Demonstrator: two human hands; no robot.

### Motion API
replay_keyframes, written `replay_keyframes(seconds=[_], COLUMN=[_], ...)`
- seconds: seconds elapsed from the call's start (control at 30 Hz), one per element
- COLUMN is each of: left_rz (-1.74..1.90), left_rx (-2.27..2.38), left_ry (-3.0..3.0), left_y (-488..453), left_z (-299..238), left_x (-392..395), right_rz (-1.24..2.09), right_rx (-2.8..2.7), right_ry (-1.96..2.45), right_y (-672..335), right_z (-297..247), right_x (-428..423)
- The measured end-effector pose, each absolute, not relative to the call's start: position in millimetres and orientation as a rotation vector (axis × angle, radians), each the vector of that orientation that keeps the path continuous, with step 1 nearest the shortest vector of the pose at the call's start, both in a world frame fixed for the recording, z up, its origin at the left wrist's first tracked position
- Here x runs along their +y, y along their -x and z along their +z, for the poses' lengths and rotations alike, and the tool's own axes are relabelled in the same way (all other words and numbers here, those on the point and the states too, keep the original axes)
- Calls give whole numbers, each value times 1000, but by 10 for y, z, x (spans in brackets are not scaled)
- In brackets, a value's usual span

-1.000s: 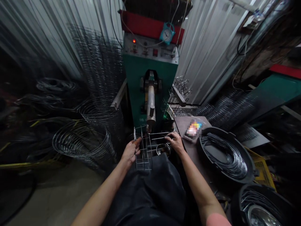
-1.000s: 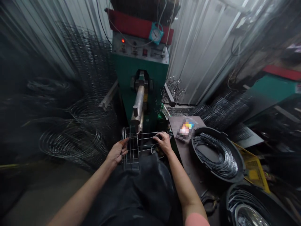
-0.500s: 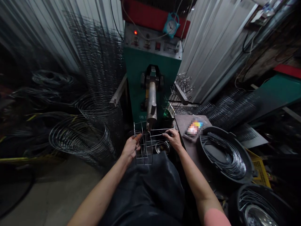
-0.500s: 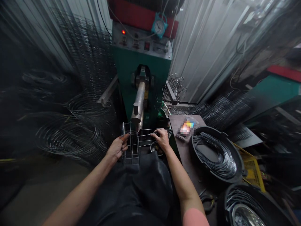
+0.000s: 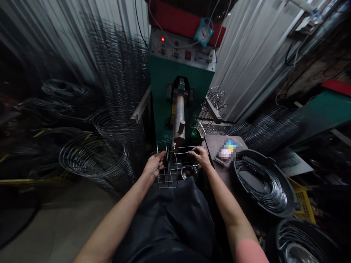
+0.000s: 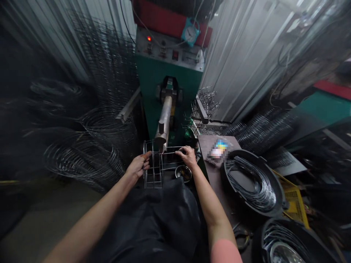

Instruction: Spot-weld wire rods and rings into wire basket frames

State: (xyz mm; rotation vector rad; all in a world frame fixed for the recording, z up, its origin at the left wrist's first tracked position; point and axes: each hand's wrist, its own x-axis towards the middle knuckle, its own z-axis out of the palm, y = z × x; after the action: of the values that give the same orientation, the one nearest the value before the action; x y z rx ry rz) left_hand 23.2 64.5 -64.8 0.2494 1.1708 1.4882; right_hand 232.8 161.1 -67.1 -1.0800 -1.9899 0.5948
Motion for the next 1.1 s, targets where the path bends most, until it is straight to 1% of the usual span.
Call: replay_keyframes(seconds=[0.23, 0.4, 0.5, 0.63, 0.7, 0.77, 0.83, 0.9, 1.0, 1.1], left_rz=[1440, 1419, 1393, 1335, 1317, 1320, 1331, 1333, 1266, 1292], left_rx=[1169, 1131, 1103, 1043, 989, 924, 875, 882, 1008, 1432], left_ry=[-217, -243, -275, -270, -238, -204, -156, -123, -237, -527], left_y=[-203, -160, -117, -21, 44, 116, 193, 275, 415, 522], left_z=[-669, -682, -731, -861, -909, -923, -912, -886, -797, -553], left_x=[712, 681, 539, 183, -21, -209, -366, -487, -606, -691], right_rz=[598, 613, 583, 473, 554, 750, 974, 1112, 1131, 1083], right_rx=[-1986, -1995, -1949, -1831, -1800, -1774, -1726, -1649, -1572, -1610], right_ry=[1123, 1067, 1012, 1158, 1221, 1238, 1197, 1086, 901, 870], right_y=[-2301, -2329, -2468, -2799, -2977, -3114, -3177, -3142, -2916, -2575], right_z=[-739, -665, -637, -720, -759, -744, -651, -478, -129, 202], right_x=[1675, 1573, 1368, 1049, 923, 818, 713, 590, 377, 183])
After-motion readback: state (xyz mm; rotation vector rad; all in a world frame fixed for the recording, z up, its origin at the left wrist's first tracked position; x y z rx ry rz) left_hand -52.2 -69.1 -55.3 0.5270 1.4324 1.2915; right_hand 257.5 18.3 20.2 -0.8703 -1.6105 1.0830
